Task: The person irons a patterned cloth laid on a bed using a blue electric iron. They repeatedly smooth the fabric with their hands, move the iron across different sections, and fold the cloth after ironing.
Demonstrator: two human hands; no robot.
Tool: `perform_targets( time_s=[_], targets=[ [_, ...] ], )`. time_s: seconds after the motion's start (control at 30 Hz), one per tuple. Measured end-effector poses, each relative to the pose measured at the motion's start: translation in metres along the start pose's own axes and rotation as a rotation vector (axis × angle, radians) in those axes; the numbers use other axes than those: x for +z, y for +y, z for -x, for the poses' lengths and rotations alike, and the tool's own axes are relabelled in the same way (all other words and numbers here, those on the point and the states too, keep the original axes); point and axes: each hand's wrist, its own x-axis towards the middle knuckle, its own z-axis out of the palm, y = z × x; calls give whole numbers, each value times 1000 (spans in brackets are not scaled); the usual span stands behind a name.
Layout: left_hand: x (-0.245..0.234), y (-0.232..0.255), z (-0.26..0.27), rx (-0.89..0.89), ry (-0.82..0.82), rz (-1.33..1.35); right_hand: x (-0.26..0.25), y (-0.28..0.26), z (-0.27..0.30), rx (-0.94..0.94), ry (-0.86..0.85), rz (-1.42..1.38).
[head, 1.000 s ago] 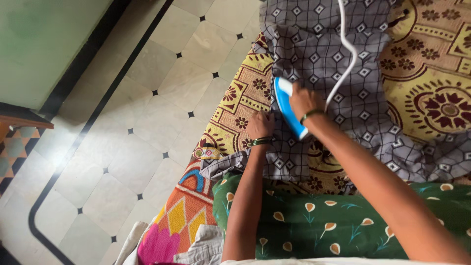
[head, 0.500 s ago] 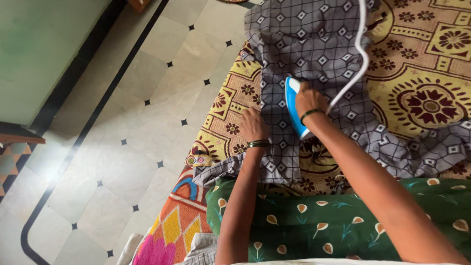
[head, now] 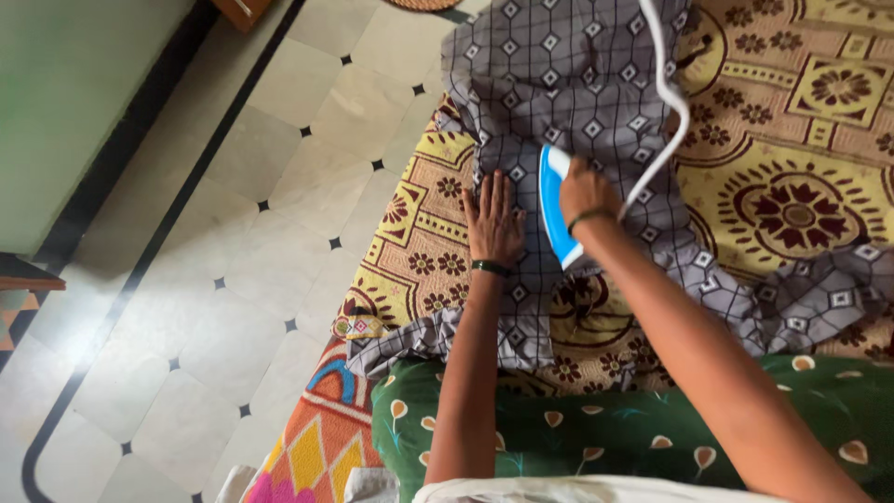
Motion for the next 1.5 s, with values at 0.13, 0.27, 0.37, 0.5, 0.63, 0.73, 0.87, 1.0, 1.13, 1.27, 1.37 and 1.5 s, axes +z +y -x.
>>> perform_targets(
  time_s=[0.13, 0.27, 0.37, 0.5, 0.63, 0.73, 0.87, 1.0, 1.13, 1.27, 1.37, 1.5],
  targets=[
    [-6, 0, 6, -1, 74, 43, -6, 5, -12, -60, -31, 99],
    [-5, -1, 6, 13, 112, 60, -3, 24, 21, -63, -51, 139],
    [-7, 1, 7, 15, 121, 66, -1, 33, 11, -16, -45, 106],
    [-10, 0, 9, 22, 120, 65, 2, 41, -34, 4, 58, 51],
    [-13, 0, 10, 23, 147, 128, 0, 47, -38, -39, 46, 108],
    [-11, 0, 11, 28, 147, 114, -6, 57, -9, -20, -19, 152],
    [-7, 0, 8, 24, 143, 104, -17, 59, 3, -17, -6, 168],
    [-2, -1, 4, 31, 153, 25, -30, 47, -25, 98, -29, 77],
    [-7, 0, 10, 31, 150, 79, -35, 49, -28, 89, -8, 88],
    [-9, 0, 8, 38, 136, 34, -24, 70, 10, 72, -63, 112],
    [-9, 0, 9, 33, 132, 44, -22, 70, -2, 64, -68, 138],
    [-7, 0, 4, 48, 158, 54, -27, 62, -49, 162, -36, 29]
  ],
)
